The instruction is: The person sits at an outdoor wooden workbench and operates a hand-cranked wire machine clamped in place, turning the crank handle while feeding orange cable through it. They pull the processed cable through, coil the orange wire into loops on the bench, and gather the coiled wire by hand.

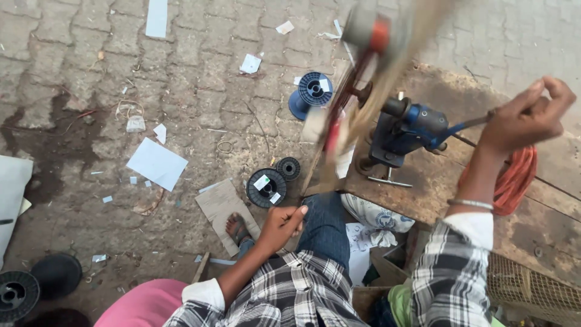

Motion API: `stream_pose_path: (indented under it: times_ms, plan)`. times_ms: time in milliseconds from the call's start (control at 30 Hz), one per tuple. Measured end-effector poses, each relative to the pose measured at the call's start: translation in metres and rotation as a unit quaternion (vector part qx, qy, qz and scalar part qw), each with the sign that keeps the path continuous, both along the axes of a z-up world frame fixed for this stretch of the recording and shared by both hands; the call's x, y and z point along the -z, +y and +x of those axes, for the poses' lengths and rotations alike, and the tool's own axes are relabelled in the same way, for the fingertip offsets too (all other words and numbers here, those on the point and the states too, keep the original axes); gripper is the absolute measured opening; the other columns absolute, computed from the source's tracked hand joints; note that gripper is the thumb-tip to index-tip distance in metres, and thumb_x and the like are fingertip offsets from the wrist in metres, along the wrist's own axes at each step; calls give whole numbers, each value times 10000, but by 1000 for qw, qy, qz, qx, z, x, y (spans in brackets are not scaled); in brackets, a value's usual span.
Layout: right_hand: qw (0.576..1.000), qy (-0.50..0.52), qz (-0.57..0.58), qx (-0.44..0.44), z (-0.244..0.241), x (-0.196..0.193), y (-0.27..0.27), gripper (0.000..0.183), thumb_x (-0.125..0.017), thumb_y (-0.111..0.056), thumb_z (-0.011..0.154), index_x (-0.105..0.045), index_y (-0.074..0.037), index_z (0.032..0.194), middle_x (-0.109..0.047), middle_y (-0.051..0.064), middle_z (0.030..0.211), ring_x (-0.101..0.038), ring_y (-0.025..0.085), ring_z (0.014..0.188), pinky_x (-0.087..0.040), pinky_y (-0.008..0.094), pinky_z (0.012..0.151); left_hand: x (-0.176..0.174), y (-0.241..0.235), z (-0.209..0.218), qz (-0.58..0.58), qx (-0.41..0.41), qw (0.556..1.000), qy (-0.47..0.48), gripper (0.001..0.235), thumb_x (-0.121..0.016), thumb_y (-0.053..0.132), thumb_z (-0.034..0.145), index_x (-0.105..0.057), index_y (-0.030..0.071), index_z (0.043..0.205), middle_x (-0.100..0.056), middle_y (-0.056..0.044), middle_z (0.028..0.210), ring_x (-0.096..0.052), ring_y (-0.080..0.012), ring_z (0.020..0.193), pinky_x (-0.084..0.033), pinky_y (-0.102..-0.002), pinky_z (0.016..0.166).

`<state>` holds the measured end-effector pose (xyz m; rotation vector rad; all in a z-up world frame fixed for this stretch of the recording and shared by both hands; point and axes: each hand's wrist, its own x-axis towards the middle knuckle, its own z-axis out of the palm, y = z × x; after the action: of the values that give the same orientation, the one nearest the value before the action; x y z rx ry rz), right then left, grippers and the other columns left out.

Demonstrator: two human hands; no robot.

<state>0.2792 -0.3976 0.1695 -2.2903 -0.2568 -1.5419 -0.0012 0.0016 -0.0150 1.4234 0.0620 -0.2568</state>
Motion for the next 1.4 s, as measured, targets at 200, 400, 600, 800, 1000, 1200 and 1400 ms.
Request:
stream_pose_path:
  times_ms: [200, 400, 600, 800, 1000, 1200, 1400]
  plan:
    - [996, 77, -47, -10, 18, 28, 16, 128, -559, -9, 1073, -657, -24, 1154, -615, 61, 765, -583, 127, 612, -403, 351, 565, -8, -1, 3, 33, -17, 999, -12, 507, -611, 334, 1013, -655, 43, 601, -598, -1, 495, -559, -52, 454, -420, -248, 447]
    - [984, 173, -35, -14, 12, 97, 4, 122, -659, -137, 1045, -674, -54, 1132, -667, 120, 814, -672, 293, 716, -502, 440, 660, -6, -3, 6, 52, -23, 998, -28, 505, -609, 329, 1016, -667, 35, 609, -596, -5, 496, -548, -59, 446, -409, -262, 447]
    - [951, 287, -83, 79, -63, 151, 4, 80, -649, -92, 974, -629, -31, 1022, -668, 215, 855, -667, 443, 818, -505, 511, 731, -3, -5, 5, 10, -16, 1000, -15, 512, -603, 325, 1021, -652, 31, 605, -593, -9, 499, -534, -56, 445, -412, -257, 447]
    - [963, 258, -74, 30, -160, 102, 58, 138, -636, -99, 1044, -663, -8, 1143, -668, 193, 846, -660, 414, 774, -486, 500, 696, -3, -4, 3, -2, -20, 1000, -4, 520, -609, 324, 1032, -643, 16, 614, -580, -16, 507, -527, -58, 467, -404, -258, 457]
    - [975, 219, -45, 6, -179, 63, 47, 96, -661, -40, 1081, -711, -28, 1162, -740, 132, 856, -728, 216, 696, -567, 348, 642, -8, -2, 2, 30, -18, 999, -21, 511, -603, 351, 1011, -670, 34, 616, -611, -10, 500, -584, -59, 468, -442, -255, 468]
    - [975, 2, -221, 12, -151, -18, 74, 63, -608, 25, 1147, -660, -8, 1136, -749, 125, 984, -718, 195, 742, -611, 402, 787, -5, -1, -2, 31, -14, 999, -9, 513, -605, 352, 1016, -664, 33, 618, -604, -13, 505, -575, -60, 474, -436, -255, 473]
    - [994, 39, 46, -95, -67, -34, 45, 140, -511, 66, 1118, -640, 51, 1171, -667, 22, 892, -687, 73, 659, -495, 250, 523, 8, -6, -2, 10, -12, 1000, 14, 520, -617, 339, 1025, -649, 22, 614, -584, -16, 509, -537, -58, 474, -402, -261, 458]
